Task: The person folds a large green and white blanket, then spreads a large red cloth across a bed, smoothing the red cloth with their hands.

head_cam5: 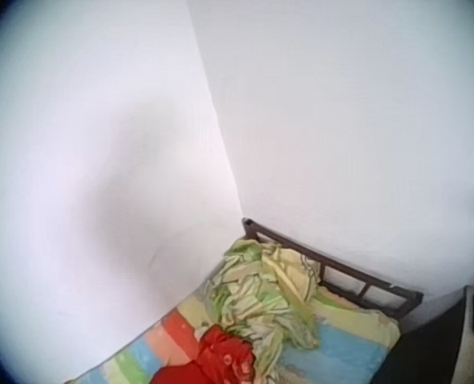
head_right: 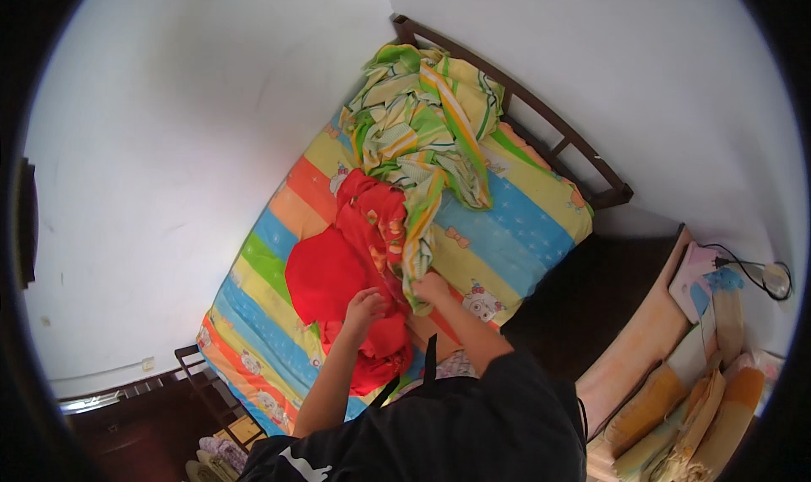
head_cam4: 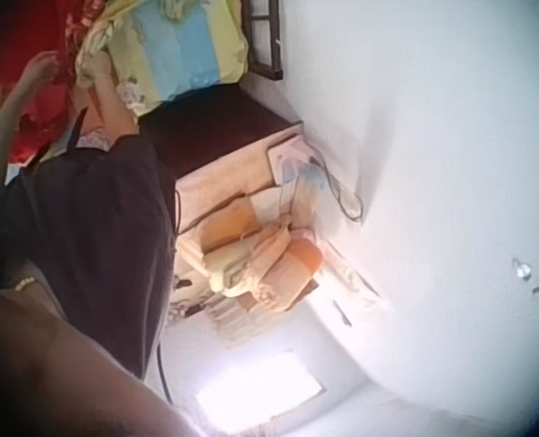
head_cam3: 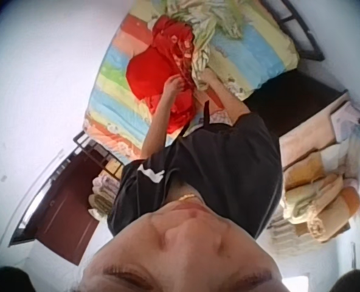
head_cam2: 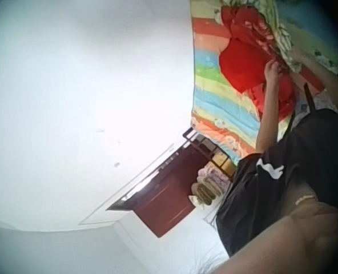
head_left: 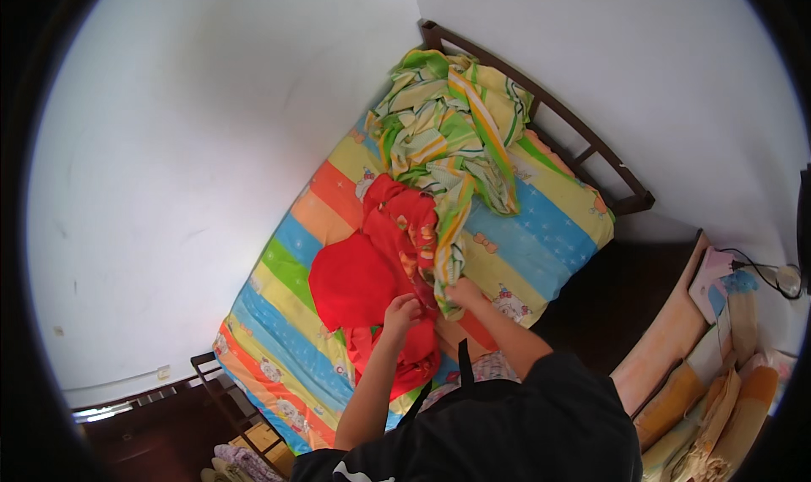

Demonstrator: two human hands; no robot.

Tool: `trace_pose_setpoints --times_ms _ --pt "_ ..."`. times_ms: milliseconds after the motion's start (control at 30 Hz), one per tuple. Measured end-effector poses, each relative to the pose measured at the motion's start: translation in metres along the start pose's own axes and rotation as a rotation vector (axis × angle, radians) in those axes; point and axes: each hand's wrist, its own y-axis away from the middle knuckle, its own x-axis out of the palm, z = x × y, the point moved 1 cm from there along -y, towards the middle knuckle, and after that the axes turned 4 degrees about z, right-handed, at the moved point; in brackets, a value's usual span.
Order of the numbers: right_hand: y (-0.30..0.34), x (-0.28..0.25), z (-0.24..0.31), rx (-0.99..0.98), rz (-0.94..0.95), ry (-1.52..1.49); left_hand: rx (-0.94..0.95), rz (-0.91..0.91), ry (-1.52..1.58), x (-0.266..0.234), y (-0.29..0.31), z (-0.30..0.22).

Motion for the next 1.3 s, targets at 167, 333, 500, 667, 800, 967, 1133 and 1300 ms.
trace_pose_setpoints --times_ms 167,333,500,667,800,967,1133,1300 --pt "0.118 0.032 0.084 -0.681 -0.141 0.107 0.261 0.056 0.063 0.006 0.02 -0.003" --pt "0.2 0.017 0.137 -0.754 0.131 -0.218 0.389 -0.051 -0.09 -0.049 0.085 0.0" --pt "0.239 -0.005 0.184 -0.939 -0.612 0.189 0.728 0.163 0.175 -0.114 0.254 -0.002" --pt "0.194 0.046 0.195 -1.024 -0.635 0.373 0.948 0.162 0.21 -0.201 0.32 0.09" --pt "0.183 0.07 0.2 -0.622 -0.751 0.623 0.898 0.182 0.55 -0.235 0.378 0.098" --pt "0.166 0.046 0.181 -0.73 -0.303 -1.132 0.771 0.163 0.808 -0.263 0.346 0.085" --pt "0.319 0.161 0.208 -0.385 0.111 -1.136 0.5 0.415 0.914 -0.229 0.28 0.11" --pt "0.376 0.209 0.126 -0.285 0.546 -0.764 0.251 0.653 0.523 -0.157 0.204 0.163"
